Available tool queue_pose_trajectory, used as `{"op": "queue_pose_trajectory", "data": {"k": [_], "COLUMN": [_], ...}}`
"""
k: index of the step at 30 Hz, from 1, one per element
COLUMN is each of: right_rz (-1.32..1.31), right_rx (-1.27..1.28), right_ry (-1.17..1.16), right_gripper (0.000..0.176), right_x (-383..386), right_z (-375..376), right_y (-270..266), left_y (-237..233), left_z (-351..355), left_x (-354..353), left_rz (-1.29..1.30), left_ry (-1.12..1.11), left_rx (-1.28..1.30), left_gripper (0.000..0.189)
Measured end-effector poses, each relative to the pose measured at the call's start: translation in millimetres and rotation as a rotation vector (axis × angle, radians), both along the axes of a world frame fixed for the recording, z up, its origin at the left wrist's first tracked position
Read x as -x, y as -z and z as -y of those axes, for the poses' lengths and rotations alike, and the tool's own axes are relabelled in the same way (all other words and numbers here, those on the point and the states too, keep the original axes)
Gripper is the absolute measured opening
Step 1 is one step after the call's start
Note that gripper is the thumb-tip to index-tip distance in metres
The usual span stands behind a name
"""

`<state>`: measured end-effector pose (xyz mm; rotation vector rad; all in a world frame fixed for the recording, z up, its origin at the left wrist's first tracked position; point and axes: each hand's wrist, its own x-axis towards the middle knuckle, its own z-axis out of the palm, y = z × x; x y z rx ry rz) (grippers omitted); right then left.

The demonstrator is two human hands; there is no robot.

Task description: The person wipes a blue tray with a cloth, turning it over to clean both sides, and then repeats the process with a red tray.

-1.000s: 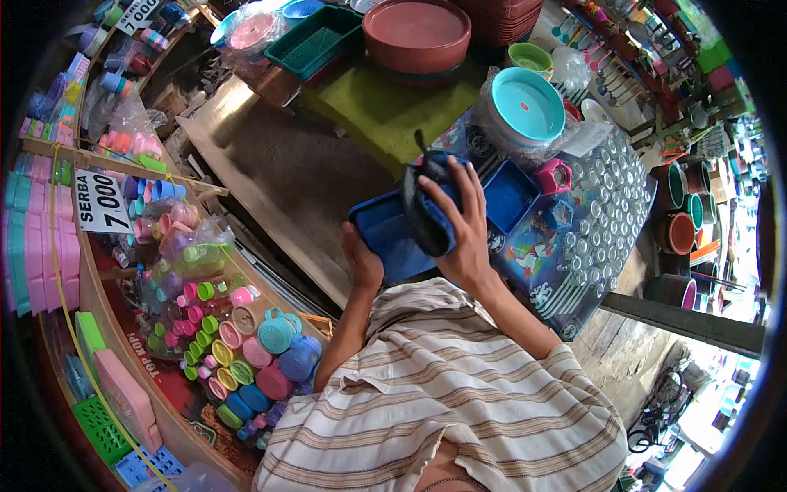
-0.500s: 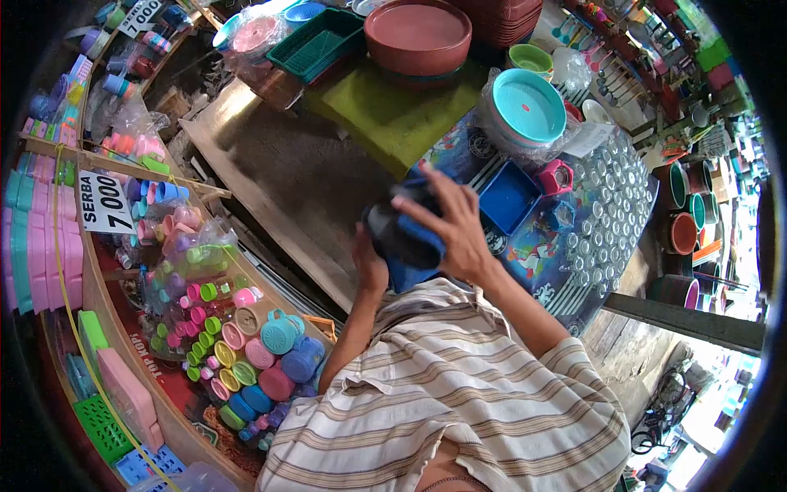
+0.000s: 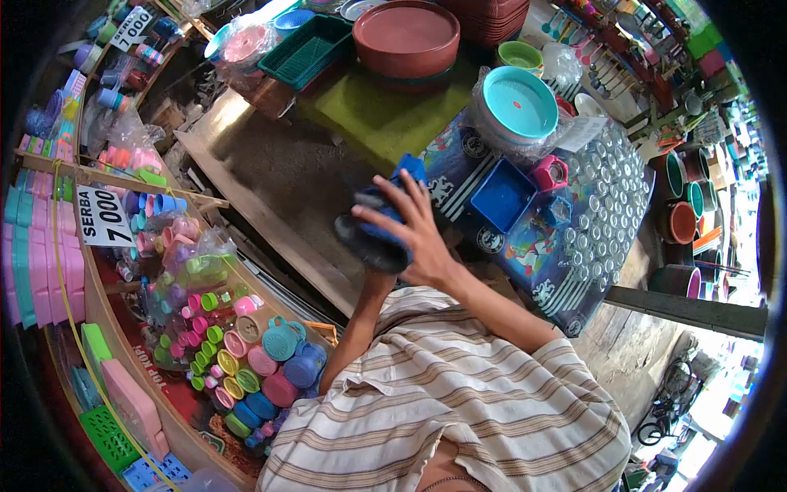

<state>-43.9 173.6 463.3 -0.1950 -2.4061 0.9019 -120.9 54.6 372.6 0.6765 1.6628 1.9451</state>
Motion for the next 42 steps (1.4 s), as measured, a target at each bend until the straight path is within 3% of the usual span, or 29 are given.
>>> {"op": "queue_pose_trajectory", "data": {"k": [3,5,6,9,11,13,14,16,17,19,20,22,23,25,26,27,29,30,31,33,34,35,37,40,42], "right_rz": [0.018,0.096,0.093,0.267,0.248,0.234,0.183,0.078,0.076,0.017,-0.01,-0.022,-0.033,-0.042,0.02,0.081,0.109,0.148,0.188,0.24,0.216,0.191,0.189,0.323,0.22], "right_rx": [-0.039,0.045,0.046,-0.032,0.112,0.109,0.07,0.066,0.068,0.181,0.176,0.199,0.223,0.208,0.177,0.146,0.161,0.119,0.076,0.034,0.034,0.034,-0.01,-0.276,-0.148], "right_ry": [-0.051,-0.155,-0.157,-0.242,-0.235,-0.209,-0.13,-0.026,-0.027,0.049,0.065,0.06,0.047,0.009,-0.031,-0.071,-0.086,-0.134,-0.181,-0.198,-0.254,-0.312,-0.332,-0.361,-0.211], "right_gripper": [0.08,0.102,0.102,0.112,0.115,0.11,0.106,0.098,0.098,0.091,0.082,0.08,0.078,0.079,0.079,0.08,0.085,0.088,0.091,0.101,0.106,0.112,0.113,0.111,0.106], "right_x": [-3,-12,-20,-42,-50,-44,-37,-20,-12,1,7,6,6,0,-5,-10,-23,-30,-37,-50,-58,-63,-68,-65,-64], "right_z": [24,27,27,17,11,5,2,-1,-2,-6,-9,-7,-6,-5,-4,-2,3,3,4,8,8,6,0,-29,-46], "right_y": [7,9,13,26,28,28,28,15,7,-2,2,6,6,10,14,17,22,25,29,37,40,39,34,27,25], "left_y": [0,-4,-5,-12,-14,-10,4,20,1,-4,-6,-9,-14,-24,-48,-36,-5,-22,-37,-36,-34,-25,-1,-19,-18], "left_z": [4,11,14,12,6,-4,-9,-1,-1,-4,-7,-11,-10,-4,-8,-7,1,4,-4,1,0,1,10,-4,-5], "left_x": [11,22,26,34,35,19,11,-6,-12,-15,-18,-24,-21,-11,-11,-5,19,31,32,46,47,52,66,49,47], "left_rz": [0.443,0.788,0.93,1.113,1.167,1.052,0.503,-0.32,-0.292,0.005,0.004,0.509,0.51,0.773,0.848,0.85,1.381,1.398,1.127,0.969,0.949,0.95,0.998,0.959,0.988], "left_ry": [0.074,0.133,0.154,0.19,0.219,0.205,0.246,0.212,0.162,0.219,0.226,0.178,0.181,0.226,0.124,0.122,0.549,0.306,0.072,0.069,-0.094,-0.094,-0.105,-0.202,-0.128], "left_rx": [-0.165,-0.308,-0.365,-0.418,-0.386,-0.347,-0.15,0.051,0.032,-0.02,-0.021,-0.368,-0.367,-0.417,-0.4,-0.397,-0.989,-0.611,-0.315,-0.315,-0.208,-0.207,-0.205,-0.166,-0.296], "left_gripper": [0.083,0.086,0.088,0.091,0.088,0.081,0.075,0.073,0.07,0.07,0.07,0.06,0.06,0.061,0.065,0.065,0.07,0.073,0.075,0.079,0.083,0.083,0.083,0.082,0.078]}}
